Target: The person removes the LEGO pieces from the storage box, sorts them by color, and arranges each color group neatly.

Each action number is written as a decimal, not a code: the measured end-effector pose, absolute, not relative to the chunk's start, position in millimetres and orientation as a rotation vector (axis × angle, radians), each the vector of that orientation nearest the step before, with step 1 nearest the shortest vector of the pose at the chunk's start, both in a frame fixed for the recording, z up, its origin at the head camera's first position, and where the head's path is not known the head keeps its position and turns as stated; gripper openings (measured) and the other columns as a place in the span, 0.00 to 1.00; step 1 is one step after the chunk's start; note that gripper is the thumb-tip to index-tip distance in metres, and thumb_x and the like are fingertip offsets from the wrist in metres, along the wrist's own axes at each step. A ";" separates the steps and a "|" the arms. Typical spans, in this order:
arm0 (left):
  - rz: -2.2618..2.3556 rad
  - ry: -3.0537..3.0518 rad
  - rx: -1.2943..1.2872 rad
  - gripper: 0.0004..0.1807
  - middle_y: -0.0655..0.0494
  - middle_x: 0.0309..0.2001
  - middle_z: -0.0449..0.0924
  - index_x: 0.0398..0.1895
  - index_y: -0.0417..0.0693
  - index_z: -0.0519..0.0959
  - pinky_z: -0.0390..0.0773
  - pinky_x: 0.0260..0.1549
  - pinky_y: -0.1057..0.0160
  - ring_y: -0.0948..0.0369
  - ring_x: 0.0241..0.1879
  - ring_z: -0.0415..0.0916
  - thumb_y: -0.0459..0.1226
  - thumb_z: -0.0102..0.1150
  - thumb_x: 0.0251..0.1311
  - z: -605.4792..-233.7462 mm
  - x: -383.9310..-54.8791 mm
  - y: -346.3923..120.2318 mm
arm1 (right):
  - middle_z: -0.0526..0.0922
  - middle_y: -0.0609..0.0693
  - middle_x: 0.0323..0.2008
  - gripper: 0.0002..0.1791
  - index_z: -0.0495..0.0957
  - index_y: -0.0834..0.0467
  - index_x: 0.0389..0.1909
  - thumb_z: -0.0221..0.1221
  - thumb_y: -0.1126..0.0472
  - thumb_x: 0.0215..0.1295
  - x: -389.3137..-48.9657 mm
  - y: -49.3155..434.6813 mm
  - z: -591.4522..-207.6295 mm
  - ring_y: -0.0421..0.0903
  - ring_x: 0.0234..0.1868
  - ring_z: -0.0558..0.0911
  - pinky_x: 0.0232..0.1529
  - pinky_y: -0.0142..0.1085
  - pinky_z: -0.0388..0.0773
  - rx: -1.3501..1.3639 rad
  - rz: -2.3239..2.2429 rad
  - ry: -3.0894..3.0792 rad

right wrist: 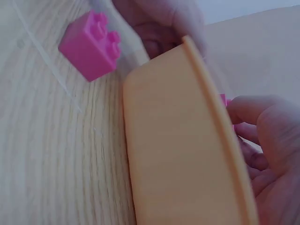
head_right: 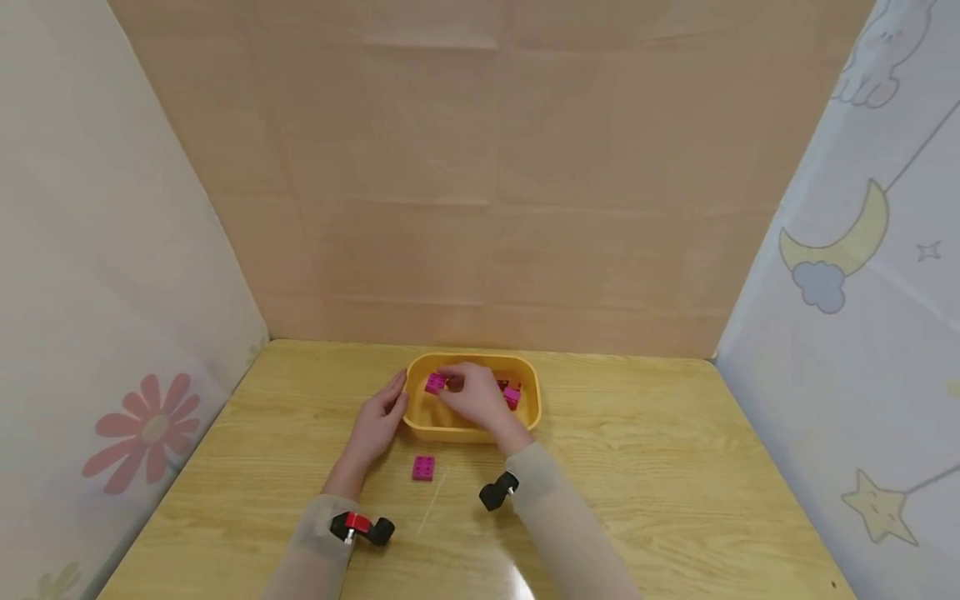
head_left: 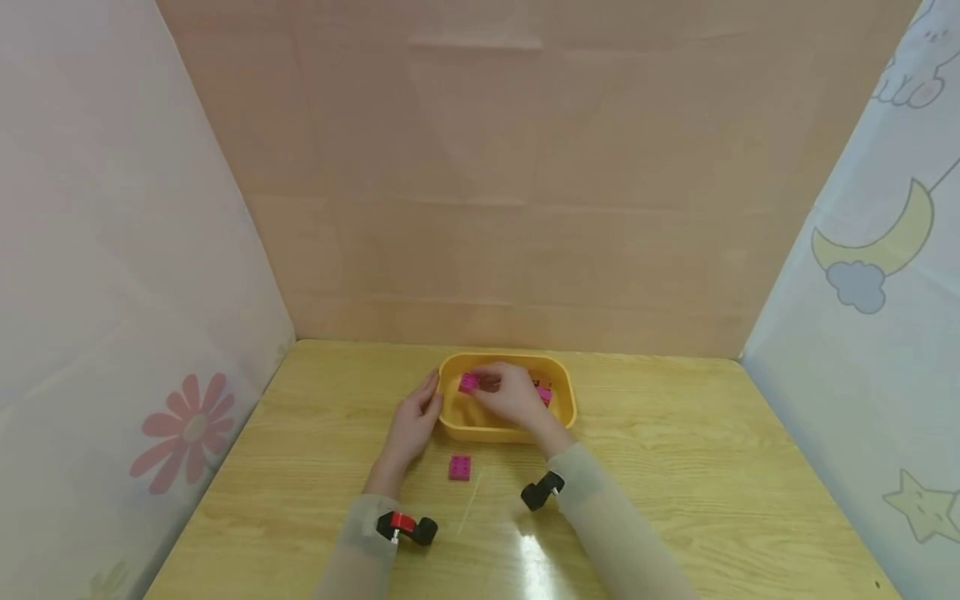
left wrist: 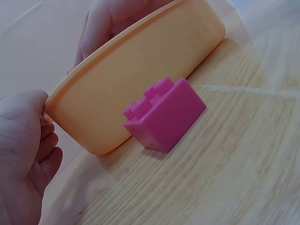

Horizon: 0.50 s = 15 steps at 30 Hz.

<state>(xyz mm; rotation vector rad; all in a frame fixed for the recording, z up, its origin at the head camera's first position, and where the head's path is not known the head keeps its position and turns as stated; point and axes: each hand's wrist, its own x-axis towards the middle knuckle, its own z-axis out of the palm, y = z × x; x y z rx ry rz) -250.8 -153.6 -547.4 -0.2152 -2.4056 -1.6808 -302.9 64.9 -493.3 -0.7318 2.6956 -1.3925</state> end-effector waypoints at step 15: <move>-1.685 -2.398 -0.240 0.27 0.47 0.81 0.63 0.79 0.38 0.65 0.56 0.81 0.48 0.50 0.81 0.57 0.36 0.52 0.83 -551.9 -254.8 -155.4 | 0.88 0.58 0.55 0.21 0.87 0.62 0.59 0.72 0.71 0.65 -262.7 110.0 -494.2 0.53 0.54 0.87 0.54 0.35 0.88 -0.679 -1.941 2.432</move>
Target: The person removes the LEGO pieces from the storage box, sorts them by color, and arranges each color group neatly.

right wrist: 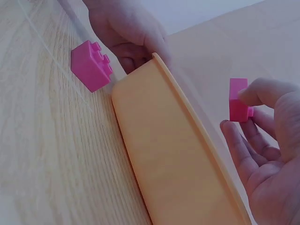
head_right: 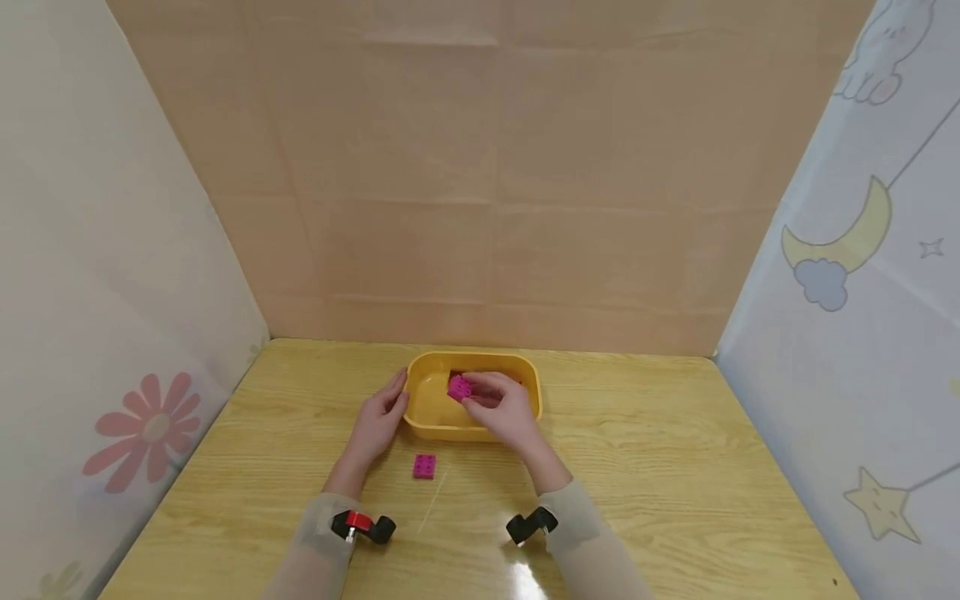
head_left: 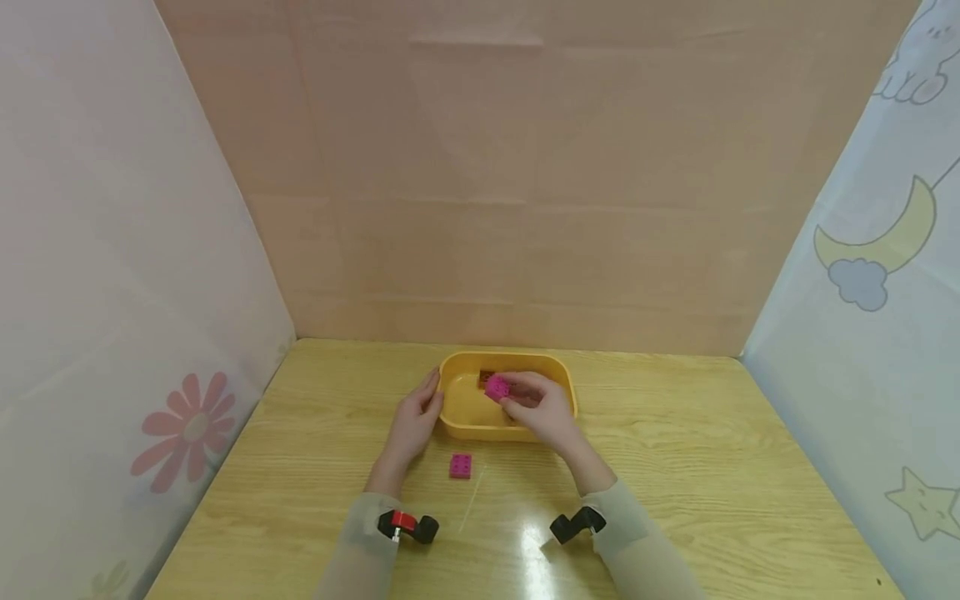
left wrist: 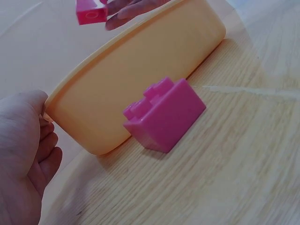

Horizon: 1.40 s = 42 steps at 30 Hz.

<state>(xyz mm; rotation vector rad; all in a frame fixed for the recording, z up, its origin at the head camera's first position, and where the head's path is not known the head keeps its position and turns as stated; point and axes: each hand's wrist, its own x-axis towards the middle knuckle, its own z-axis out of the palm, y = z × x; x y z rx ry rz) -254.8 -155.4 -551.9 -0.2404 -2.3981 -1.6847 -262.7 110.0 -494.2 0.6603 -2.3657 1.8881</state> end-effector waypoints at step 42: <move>-1.701 -2.383 -0.241 0.27 0.41 0.81 0.61 0.79 0.37 0.64 0.55 0.81 0.47 0.49 0.81 0.57 0.35 0.52 0.83 -543.7 -254.5 -152.3 | 0.90 0.45 0.50 0.19 0.88 0.55 0.56 0.74 0.63 0.63 -208.1 127.0 -511.3 0.46 0.52 0.87 0.58 0.40 0.85 1.105 1.395 -2.826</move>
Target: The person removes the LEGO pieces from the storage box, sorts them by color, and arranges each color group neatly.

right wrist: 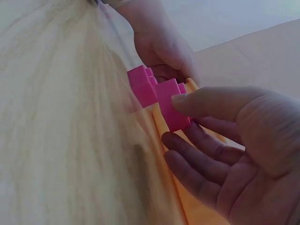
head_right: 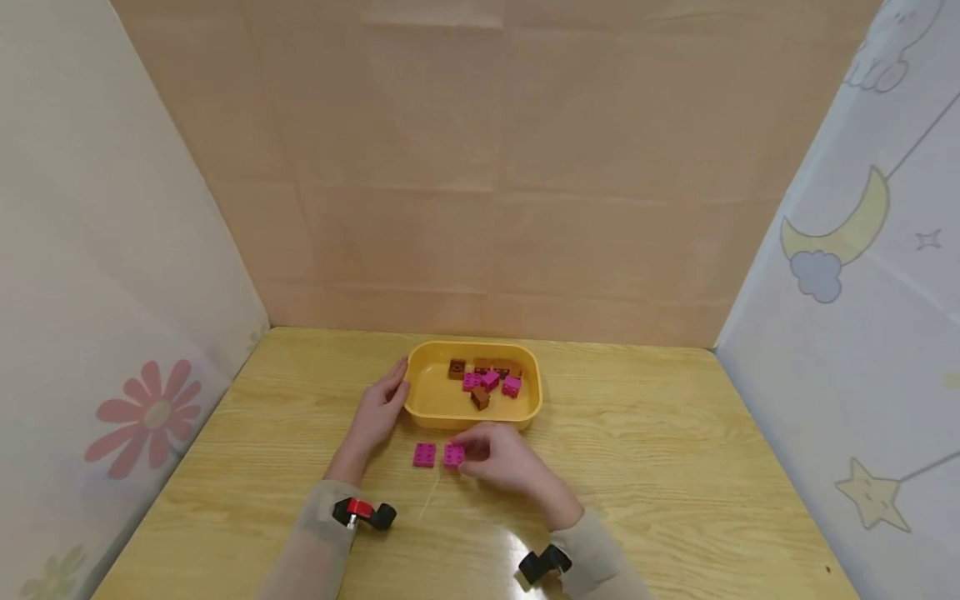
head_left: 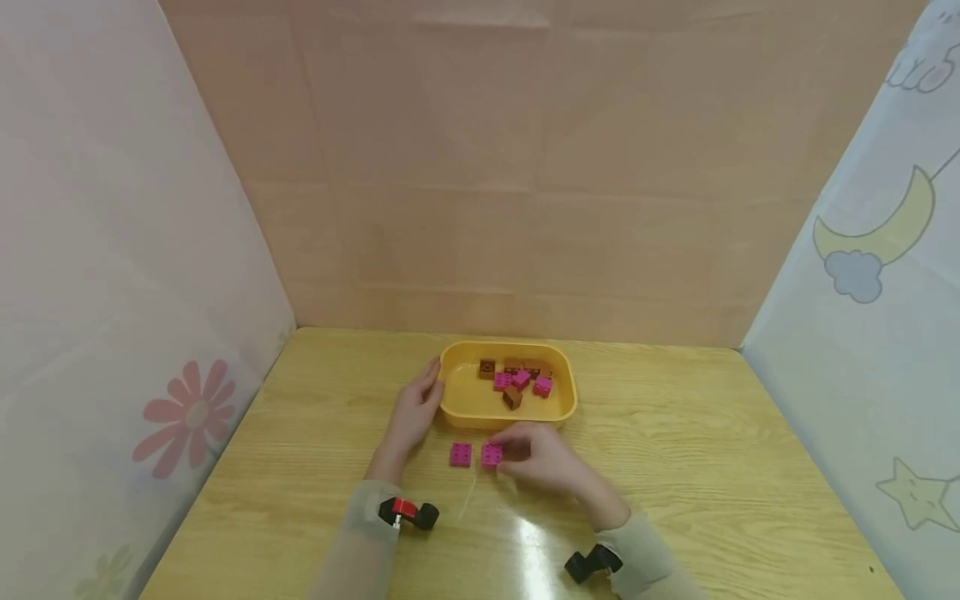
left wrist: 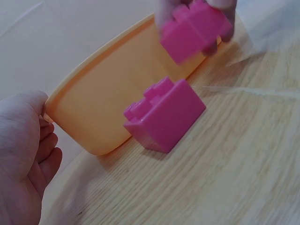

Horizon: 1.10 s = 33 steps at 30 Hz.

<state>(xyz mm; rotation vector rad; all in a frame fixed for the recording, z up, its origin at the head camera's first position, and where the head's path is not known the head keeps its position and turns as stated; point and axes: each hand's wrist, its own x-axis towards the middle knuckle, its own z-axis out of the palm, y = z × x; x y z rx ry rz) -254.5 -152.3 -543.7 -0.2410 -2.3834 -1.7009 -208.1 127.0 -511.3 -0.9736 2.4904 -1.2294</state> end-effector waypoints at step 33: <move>-1.696 -2.370 -0.261 0.27 0.44 0.81 0.62 0.79 0.36 0.65 0.56 0.81 0.48 0.49 0.81 0.57 0.36 0.52 0.83 -542.0 -252.8 -152.5 | 0.89 0.47 0.52 0.20 0.87 0.57 0.57 0.74 0.64 0.64 -206.4 114.3 -523.8 0.46 0.53 0.86 0.60 0.47 0.84 -0.867 -1.189 2.571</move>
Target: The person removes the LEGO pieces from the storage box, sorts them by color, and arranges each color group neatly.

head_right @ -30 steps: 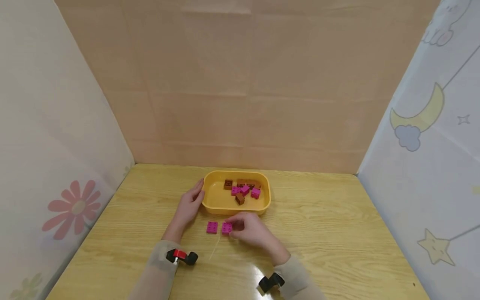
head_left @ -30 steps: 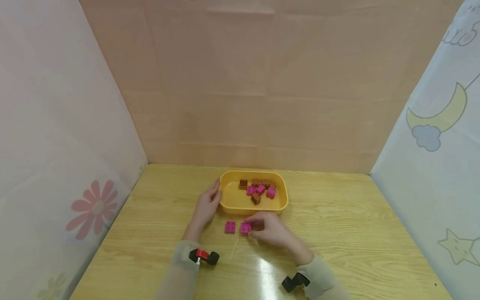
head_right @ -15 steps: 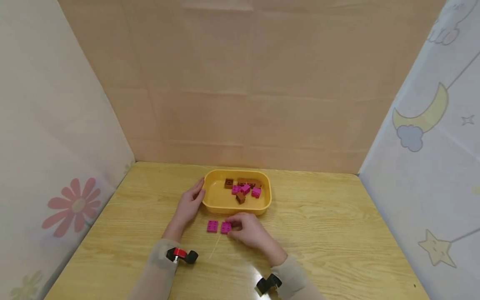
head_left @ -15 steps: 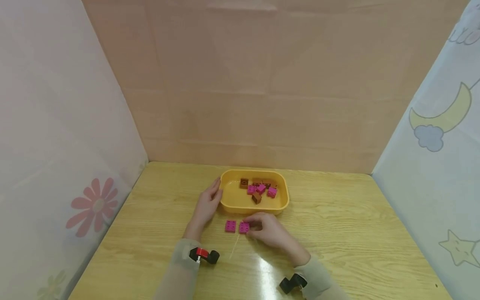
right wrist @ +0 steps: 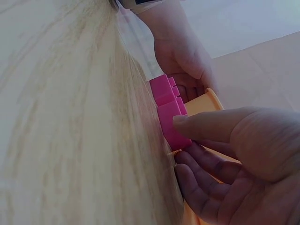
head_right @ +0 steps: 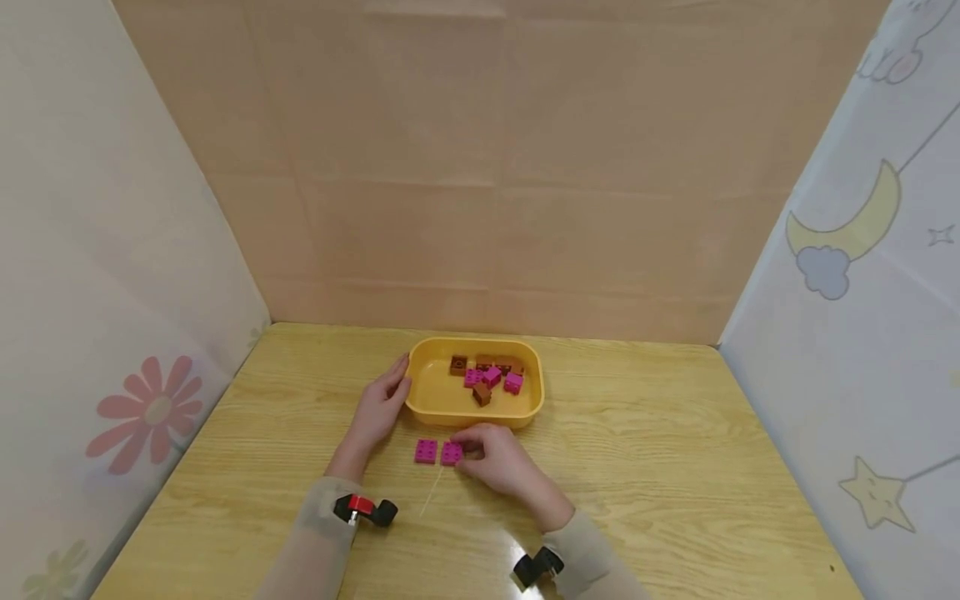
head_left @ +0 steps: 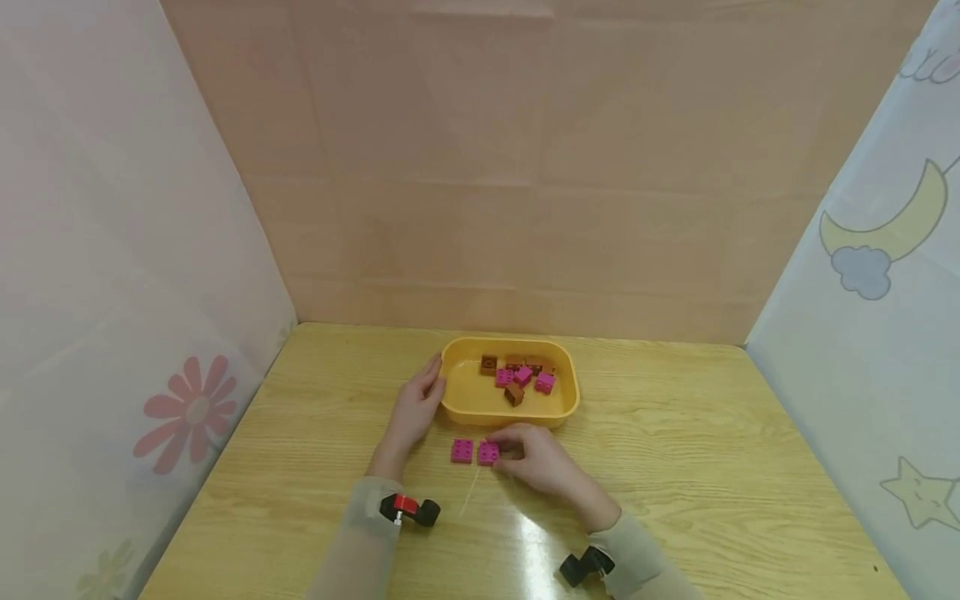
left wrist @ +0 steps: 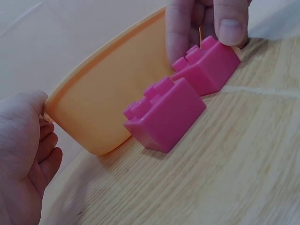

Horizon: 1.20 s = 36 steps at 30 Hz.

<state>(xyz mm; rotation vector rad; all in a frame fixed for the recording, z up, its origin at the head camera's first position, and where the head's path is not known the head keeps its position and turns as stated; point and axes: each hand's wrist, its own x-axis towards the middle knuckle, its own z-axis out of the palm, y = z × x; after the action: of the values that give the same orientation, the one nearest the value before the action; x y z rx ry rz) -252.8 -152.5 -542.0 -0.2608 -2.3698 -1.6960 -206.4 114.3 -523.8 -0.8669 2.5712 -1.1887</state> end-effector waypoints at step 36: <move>-1.669 -2.397 -0.251 0.27 0.44 0.81 0.61 0.79 0.36 0.65 0.55 0.81 0.47 0.48 0.81 0.57 0.36 0.53 0.83 -543.1 -252.6 -153.7 | 0.84 0.62 0.62 0.26 0.79 0.65 0.68 0.68 0.60 0.74 -214.3 159.4 -475.3 0.60 0.60 0.84 0.61 0.46 0.85 -0.862 -1.385 2.306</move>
<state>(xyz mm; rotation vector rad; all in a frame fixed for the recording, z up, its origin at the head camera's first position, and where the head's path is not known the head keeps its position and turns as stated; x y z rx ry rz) -252.6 -153.7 -543.1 -0.2506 -2.3972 -1.6687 -214.3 159.4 -475.3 -0.8616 2.3056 -1.3852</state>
